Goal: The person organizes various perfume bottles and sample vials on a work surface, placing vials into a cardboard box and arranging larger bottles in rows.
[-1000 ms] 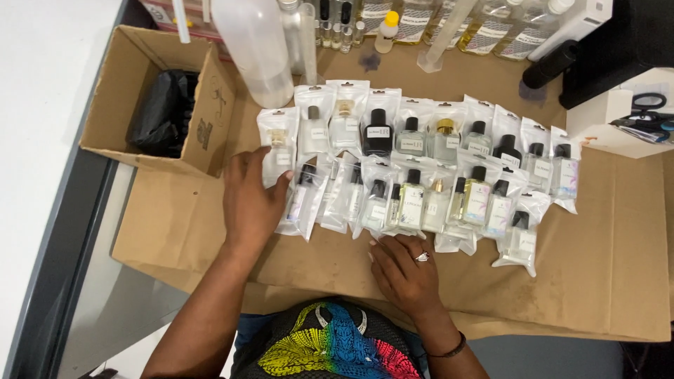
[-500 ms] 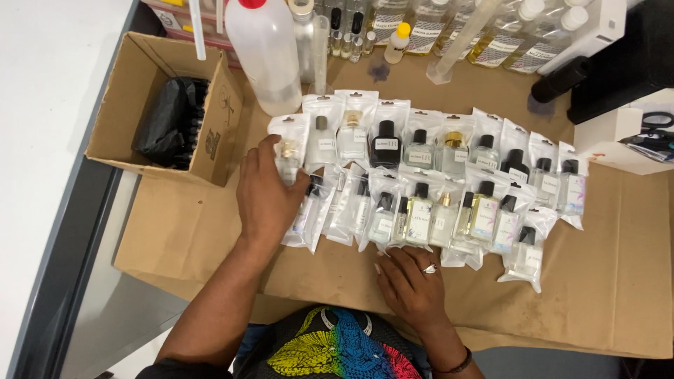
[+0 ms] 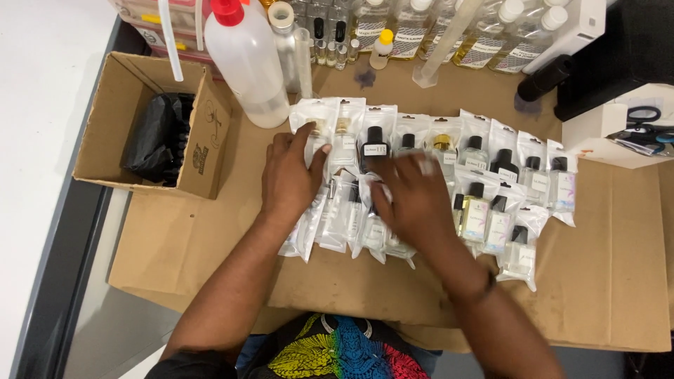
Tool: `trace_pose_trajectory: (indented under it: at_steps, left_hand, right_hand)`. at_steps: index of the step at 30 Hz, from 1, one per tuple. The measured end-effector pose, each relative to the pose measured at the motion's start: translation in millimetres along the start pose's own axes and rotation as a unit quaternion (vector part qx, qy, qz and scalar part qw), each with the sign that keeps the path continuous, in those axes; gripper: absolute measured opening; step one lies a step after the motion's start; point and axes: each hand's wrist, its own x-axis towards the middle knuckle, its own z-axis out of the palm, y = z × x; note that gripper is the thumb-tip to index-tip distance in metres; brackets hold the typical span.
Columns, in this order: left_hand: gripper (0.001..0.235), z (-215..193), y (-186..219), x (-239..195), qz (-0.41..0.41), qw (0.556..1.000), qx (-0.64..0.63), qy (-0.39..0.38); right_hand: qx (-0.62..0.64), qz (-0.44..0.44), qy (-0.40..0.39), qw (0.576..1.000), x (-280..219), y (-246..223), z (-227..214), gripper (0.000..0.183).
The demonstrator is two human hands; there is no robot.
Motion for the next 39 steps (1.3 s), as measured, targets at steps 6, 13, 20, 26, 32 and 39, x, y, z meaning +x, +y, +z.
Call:
trace_pose_trajectory:
  at_steps: [6,13,20,26,32,39]
  left_hand:
    - [0.047,-2.4,-13.3,2.7,-0.013,0.997,-0.069,-0.025]
    - [0.049,-26.8,-17.5,-11.3,-0.016,0.997,-0.053,-0.055]
    - [0.054,-57.4,-4.2,-32.3,-0.050,0.997,-0.048,-0.024]
    - [0.088,-68.4,-5.7,-84.6,-0.134,0.971,0.067,-0.187]
    - [0.090,-31.6,-25.5,-128.6,-0.053,0.992,0.044,-0.107]
    - [0.072,-32.0,-36.2,-134.4,-0.010,0.996,0.035,-0.082]
  right_hand:
    - [0.114,0.080,-0.339,0.930,67.0,22.3,51.0,0.065]
    - [0.120,0.044,-0.317,0.940,55.9,5.9,69.5,0.063]
    - [0.144,0.072,-0.315,0.935,48.7,23.8,54.3,0.056]
    - [0.091,0.063,-0.341,0.933,26.2,67.1,56.5,0.085]
    - [0.069,0.025,-0.321,0.944,33.3,39.8,59.8,0.070]
    - [0.048,0.000,-0.232,0.971,22.2,8.4,9.8,0.070]
